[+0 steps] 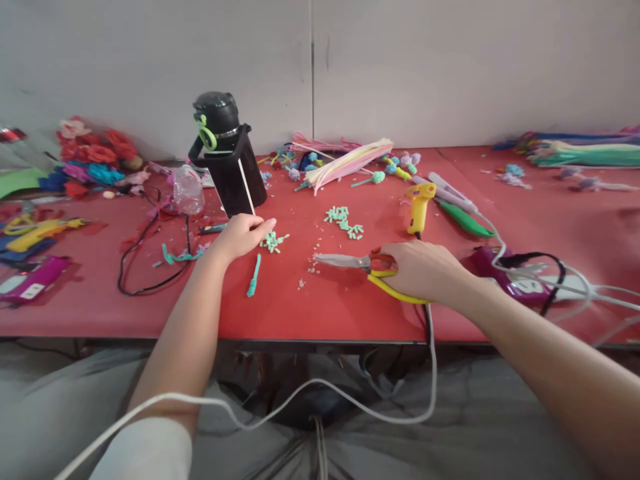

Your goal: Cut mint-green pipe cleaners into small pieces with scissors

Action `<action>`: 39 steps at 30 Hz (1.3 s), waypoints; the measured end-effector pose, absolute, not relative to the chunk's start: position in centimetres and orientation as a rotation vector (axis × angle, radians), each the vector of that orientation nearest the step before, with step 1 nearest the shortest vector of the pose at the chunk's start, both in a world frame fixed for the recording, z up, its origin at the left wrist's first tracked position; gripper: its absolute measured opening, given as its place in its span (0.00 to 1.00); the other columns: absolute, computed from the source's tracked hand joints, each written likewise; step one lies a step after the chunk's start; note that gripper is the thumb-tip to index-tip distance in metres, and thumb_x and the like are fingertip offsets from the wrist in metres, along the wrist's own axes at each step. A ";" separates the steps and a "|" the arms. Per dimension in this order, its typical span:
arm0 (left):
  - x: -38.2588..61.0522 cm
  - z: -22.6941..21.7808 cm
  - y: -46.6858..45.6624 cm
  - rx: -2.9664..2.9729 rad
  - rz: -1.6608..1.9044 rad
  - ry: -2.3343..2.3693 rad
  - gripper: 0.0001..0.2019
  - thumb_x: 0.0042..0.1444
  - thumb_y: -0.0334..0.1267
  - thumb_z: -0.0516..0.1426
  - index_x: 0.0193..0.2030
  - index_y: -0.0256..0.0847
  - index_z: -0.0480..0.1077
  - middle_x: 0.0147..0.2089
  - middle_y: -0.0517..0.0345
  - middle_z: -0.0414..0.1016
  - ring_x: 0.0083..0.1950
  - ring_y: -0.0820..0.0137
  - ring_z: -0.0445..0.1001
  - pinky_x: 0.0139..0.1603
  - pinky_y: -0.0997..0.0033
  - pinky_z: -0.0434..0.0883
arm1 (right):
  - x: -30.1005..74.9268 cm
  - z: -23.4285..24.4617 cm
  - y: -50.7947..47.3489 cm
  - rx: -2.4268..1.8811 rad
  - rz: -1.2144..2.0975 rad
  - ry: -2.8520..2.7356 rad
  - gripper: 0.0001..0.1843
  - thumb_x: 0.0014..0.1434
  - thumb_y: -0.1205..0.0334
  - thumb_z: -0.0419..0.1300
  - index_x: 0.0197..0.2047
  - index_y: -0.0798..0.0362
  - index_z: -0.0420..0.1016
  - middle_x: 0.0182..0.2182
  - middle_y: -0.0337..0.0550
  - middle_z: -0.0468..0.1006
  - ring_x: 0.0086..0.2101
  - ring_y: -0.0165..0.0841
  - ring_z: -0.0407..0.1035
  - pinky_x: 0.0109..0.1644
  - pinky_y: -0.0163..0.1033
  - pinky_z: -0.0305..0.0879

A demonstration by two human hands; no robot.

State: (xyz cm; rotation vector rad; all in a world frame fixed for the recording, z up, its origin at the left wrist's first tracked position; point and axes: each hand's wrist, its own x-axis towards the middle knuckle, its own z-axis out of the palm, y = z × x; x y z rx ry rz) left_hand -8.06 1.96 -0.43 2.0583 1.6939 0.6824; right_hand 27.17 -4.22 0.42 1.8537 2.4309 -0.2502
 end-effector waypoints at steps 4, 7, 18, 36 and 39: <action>-6.9 0.9 2.2 2.073 0.736 1.652 0.25 0.64 0.53 0.56 0.20 0.42 0.58 0.19 0.65 0.53 0.24 0.74 0.53 0.28 0.69 0.51 | 27.2 1.7 -4.7 1.845 -0.193 2.373 0.23 0.64 0.42 0.54 0.49 0.49 0.79 0.45 0.51 0.85 0.39 0.45 0.78 0.33 0.41 0.55; -6.0 2.3 3.1 2.148 0.699 1.596 0.24 0.63 0.51 0.58 0.21 0.41 0.61 0.19 0.65 0.55 0.24 0.75 0.53 0.29 0.68 0.51 | 27.2 2.6 -4.4 1.781 -0.225 2.331 0.22 0.67 0.44 0.51 0.46 0.48 0.79 0.43 0.51 0.85 0.38 0.47 0.78 0.33 0.42 0.54; -0.1 6.9 4.5 2.567 0.141 0.864 0.11 0.64 0.42 0.58 0.34 0.38 0.74 0.37 0.55 0.77 0.34 0.72 0.70 0.36 0.69 0.62 | 29.7 0.9 -7.3 1.943 -0.099 2.364 0.17 0.53 0.46 0.61 0.43 0.44 0.79 0.43 0.46 0.86 0.40 0.51 0.81 0.32 0.47 0.61; -5.5 3.3 -8.1 2.401 0.495 1.471 0.15 0.70 0.49 0.52 0.39 0.43 0.73 0.42 0.57 0.78 0.40 0.69 0.75 0.43 0.70 0.69 | 27.3 3.3 -6.2 1.741 -0.478 2.573 0.23 0.56 0.61 0.63 0.56 0.54 0.77 0.50 0.53 0.84 0.48 0.45 0.78 0.41 0.39 0.63; -6.1 2.2 -9.6 2.369 0.490 1.478 0.14 0.71 0.48 0.52 0.41 0.43 0.74 0.43 0.58 0.79 0.42 0.69 0.77 0.45 0.71 0.70 | 28.4 3.1 -6.1 1.720 -0.604 2.583 0.20 0.56 0.65 0.61 0.53 0.52 0.78 0.49 0.49 0.84 0.48 0.43 0.77 0.44 0.38 0.64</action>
